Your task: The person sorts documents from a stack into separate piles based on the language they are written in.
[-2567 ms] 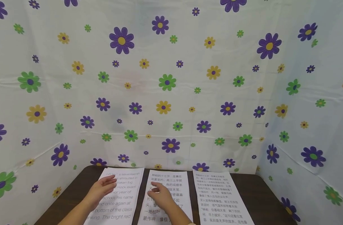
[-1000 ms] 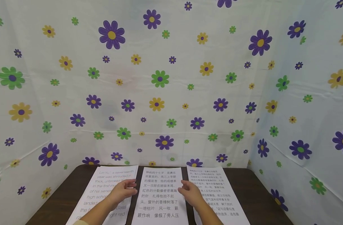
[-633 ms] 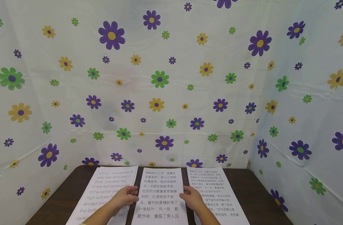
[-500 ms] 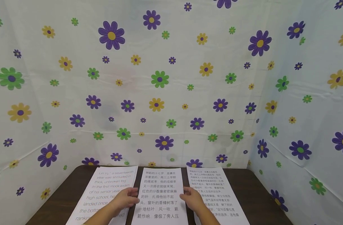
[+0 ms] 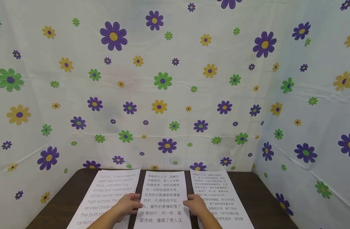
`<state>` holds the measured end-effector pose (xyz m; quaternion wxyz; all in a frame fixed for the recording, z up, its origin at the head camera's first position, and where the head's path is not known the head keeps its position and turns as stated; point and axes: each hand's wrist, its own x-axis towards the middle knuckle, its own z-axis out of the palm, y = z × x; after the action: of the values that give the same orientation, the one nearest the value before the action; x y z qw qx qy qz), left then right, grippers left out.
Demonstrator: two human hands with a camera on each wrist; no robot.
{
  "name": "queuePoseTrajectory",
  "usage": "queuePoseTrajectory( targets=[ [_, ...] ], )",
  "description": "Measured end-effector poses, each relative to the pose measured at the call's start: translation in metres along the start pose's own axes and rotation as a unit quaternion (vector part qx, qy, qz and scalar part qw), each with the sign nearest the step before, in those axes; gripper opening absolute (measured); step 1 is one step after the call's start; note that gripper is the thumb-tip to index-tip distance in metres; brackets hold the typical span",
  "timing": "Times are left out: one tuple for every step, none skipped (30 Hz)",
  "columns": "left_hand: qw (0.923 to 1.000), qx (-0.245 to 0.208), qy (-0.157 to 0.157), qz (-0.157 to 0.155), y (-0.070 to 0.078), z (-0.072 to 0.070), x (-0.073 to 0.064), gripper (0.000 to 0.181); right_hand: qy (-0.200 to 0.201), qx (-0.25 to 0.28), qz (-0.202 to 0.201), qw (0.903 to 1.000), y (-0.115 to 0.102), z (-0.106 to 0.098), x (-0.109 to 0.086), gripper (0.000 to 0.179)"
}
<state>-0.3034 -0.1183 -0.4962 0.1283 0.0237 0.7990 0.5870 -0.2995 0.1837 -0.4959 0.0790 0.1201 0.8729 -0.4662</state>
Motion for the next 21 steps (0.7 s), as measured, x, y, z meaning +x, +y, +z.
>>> queuePoseTrajectory(
  targets=[
    [1.0,-0.005,0.001,-0.001,0.0,0.001,0.0,0.064,0.003,-0.002,0.005,1.0,0.0,0.001,0.0,0.055],
    [1.0,-0.009,0.003,-0.002,0.0,0.001,0.0,0.064,0.005,-0.002,0.009,0.9999,-0.001,0.002,0.0,0.055],
    [0.9999,-0.011,0.006,-0.002,0.0,0.002,0.0,0.063,0.007,0.0,0.01,0.9999,0.0,0.002,0.0,0.054],
    [0.9999,-0.013,0.009,-0.001,-0.001,0.003,0.0,0.062,0.008,0.002,0.009,0.9999,0.0,0.003,0.0,0.054],
    [0.9998,-0.012,0.012,0.001,-0.001,0.004,0.0,0.062,0.009,0.005,0.004,0.9999,0.001,0.003,0.0,0.053],
    [0.9998,-0.011,0.016,0.005,-0.001,0.005,0.0,0.061,0.009,0.01,-0.001,0.9999,0.002,0.004,0.0,0.053],
    [0.9997,-0.008,0.02,0.008,-0.002,0.006,0.0,0.06,0.009,0.013,-0.008,0.9998,0.004,0.004,0.0,0.052],
    [0.9997,-0.004,0.023,0.011,-0.003,0.006,0.001,0.059,0.01,0.016,-0.012,0.9997,0.005,0.005,0.0,0.052],
    [0.9996,0.0,0.026,0.014,-0.003,0.007,0.001,0.059,0.01,0.017,-0.019,0.9996,0.007,0.005,0.0,0.051],
    [0.9994,0.006,0.029,0.018,-0.003,0.007,0.0,0.059,0.012,0.018,-0.022,0.9995,0.008,0.006,0.0,0.051],
    [0.9991,0.013,0.033,0.021,-0.004,0.007,0.0,0.059,0.014,0.018,-0.024,0.9995,0.009,0.007,0.0,0.051],
    [0.9988,0.021,0.038,0.023,-0.005,0.007,0.001,0.058,0.016,0.02,-0.023,0.9994,0.009,0.007,0.0,0.051],
    [0.9984,0.029,0.043,0.025,-0.005,0.008,0.001,0.058,0.019,0.022,-0.024,0.9993,0.01,0.008,0.001,0.051],
    [0.9977,0.039,0.048,0.026,-0.006,0.008,0.001,0.057,0.022,0.027,-0.022,0.9992,0.011,0.009,0.001,0.05],
    [0.9968,0.051,0.055,0.027,-0.007,0.008,0.002,0.056,0.025,0.029,-0.019,0.9991,0.011,0.009,0.001,0.05],
    [0.9959,0.06,0.062,0.028,-0.007,0.008,0.002,0.055,0.028,0.034,-0.014,0.9989,0.011,0.01,0.001,0.049],
    [0.9951,0.067,0.067,0.028,-0.008,0.009,0.002,0.054,0.032,0.034,-0.012,0.9989,0.012,0.011,0.002,0.049],
    [0.9945,0.071,0.072,0.028,-0.008,0.009,0.002,0.054,0.035,0.036,-0.007,0.9987,0.012,0.012,0.002,0.048],
    [0.9939,0.075,0.076,0.028,-0.008,0.009,0.002,0.053,0.039,0.035,-0.005,0.9986,0.011,0.012,0.002,0.047],
    [0.9935,0.077,0.079,0.027,-0.008,0.009,0.003,0.052,0.043,0.033,-0.002,0.9985,0.011,0.012,0.002,0.046],
    [0.9933,0.077,0.081,0.027,-0.007,0.009,0.003,0.052,0.047,0.031,-0.002,0.9984,0.011,0.013,0.003,0.045]
  ],
)
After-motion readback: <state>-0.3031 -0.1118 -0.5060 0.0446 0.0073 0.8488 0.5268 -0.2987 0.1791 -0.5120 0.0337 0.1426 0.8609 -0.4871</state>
